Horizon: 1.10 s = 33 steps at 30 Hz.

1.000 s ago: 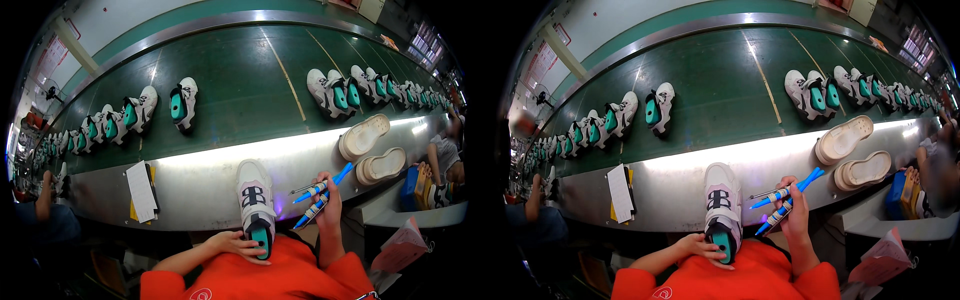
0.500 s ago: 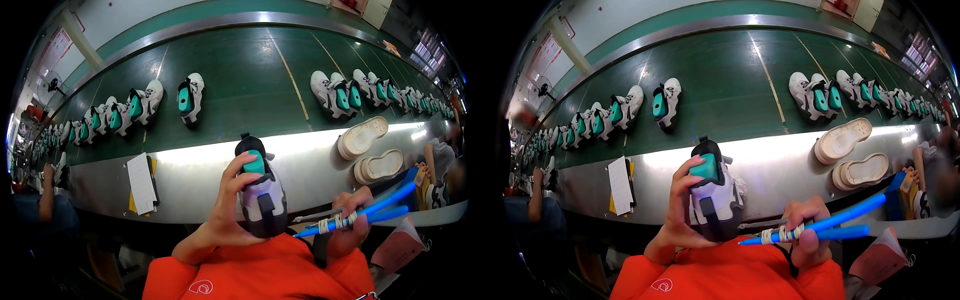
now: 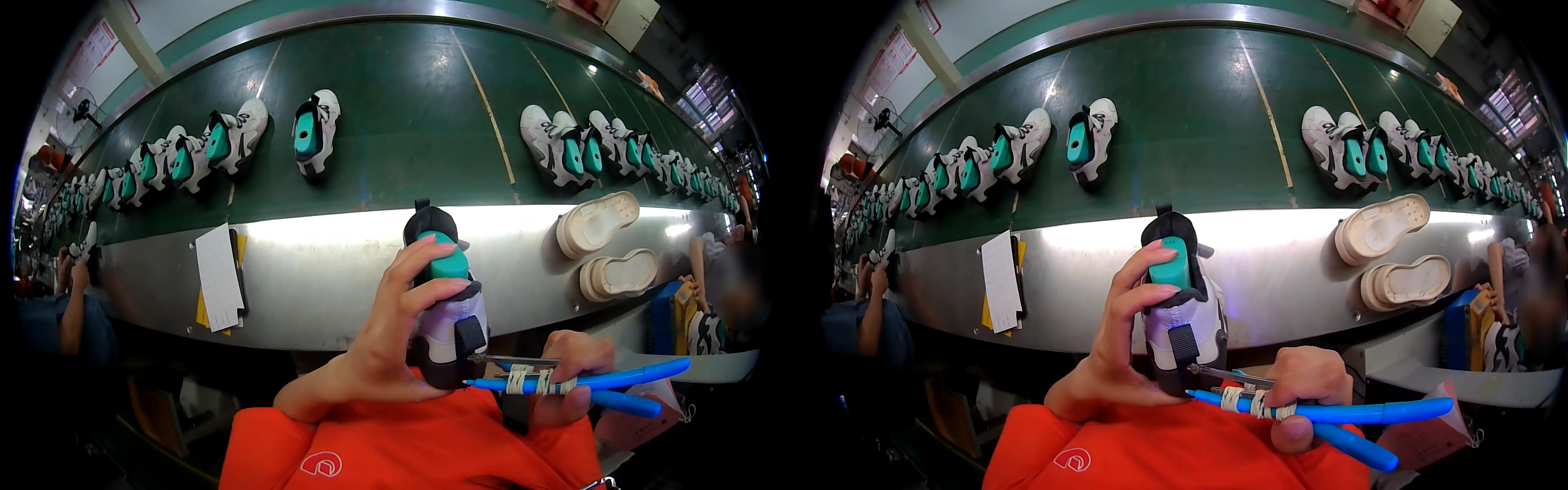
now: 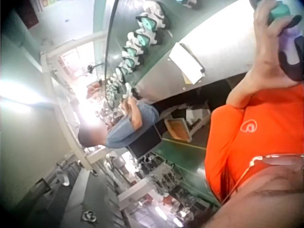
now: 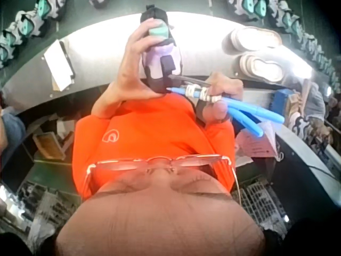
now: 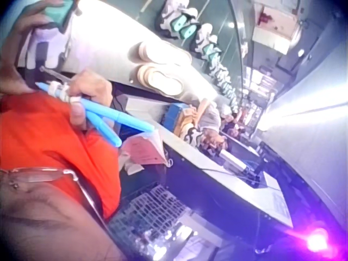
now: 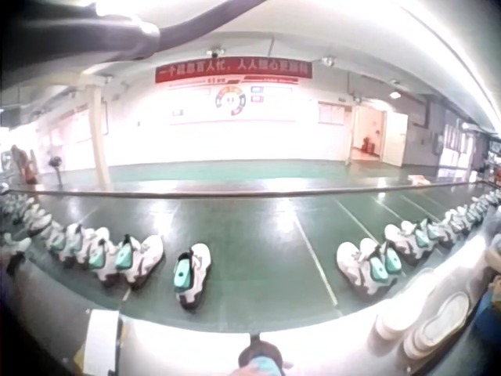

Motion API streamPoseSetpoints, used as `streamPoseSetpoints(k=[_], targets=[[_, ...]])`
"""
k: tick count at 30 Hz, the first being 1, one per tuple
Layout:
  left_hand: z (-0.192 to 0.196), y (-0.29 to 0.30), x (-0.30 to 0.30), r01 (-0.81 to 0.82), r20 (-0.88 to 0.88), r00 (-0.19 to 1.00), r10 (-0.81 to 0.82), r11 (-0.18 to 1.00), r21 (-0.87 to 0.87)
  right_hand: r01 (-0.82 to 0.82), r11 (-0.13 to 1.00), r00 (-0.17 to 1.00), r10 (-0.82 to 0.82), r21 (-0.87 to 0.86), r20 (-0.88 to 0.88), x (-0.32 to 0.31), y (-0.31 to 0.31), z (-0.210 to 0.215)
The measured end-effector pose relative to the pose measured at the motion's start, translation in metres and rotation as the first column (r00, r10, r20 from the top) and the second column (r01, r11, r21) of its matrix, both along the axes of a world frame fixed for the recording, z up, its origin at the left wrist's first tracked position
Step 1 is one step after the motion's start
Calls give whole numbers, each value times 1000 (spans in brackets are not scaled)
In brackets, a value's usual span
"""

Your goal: The person applies a substance to the heel area of white and teal sneakers using a blue pen-like tool. They pick up shoes from a conveyor belt, apply the substance to the heel, and place the shoes back on the belt. The process is repeated for multiple shoes.

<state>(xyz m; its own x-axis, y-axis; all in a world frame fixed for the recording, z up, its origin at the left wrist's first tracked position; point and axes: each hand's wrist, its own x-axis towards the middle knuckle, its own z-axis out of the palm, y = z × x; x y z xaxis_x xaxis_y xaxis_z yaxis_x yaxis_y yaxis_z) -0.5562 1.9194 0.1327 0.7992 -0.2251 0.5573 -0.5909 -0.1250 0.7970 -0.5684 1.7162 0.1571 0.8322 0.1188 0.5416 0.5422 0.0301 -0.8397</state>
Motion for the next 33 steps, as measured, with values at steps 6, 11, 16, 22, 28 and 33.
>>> streamPoseSetpoints(k=[6, 11, 16, 22, 28, 33], targets=[[0, 3, -1, -4, -3, 1000, 4, 1000, -20, -24, 1000, 998, 24, 0, 52, 2, 2, -2], [0, 8, 0, -2, 2, 1000, 2, 1000, -6, -22, 999, 998, 21, 27, 62, 2, 7, -3], [-1, 12, -1, -6, 3, 1000, 6, 1000, -14, -12, 999, 998, 9, 43, 56, 3, 13, -2], [0, 16, -2, -16, 11, 1000, 16, 1000, -12, -2, 997, 996, -5, 79, 88, 2, 19, -2], [1, 19, -4, -14, -8, 1000, 13, 1000, -17, -39, 997, 997, 34, 69, 69, 2, 24, 5], [4, 23, -1, -6, -69, 998, 3, 999, -43, -309, 943, 950, 312, -121, 2, 27, 23, 38]])
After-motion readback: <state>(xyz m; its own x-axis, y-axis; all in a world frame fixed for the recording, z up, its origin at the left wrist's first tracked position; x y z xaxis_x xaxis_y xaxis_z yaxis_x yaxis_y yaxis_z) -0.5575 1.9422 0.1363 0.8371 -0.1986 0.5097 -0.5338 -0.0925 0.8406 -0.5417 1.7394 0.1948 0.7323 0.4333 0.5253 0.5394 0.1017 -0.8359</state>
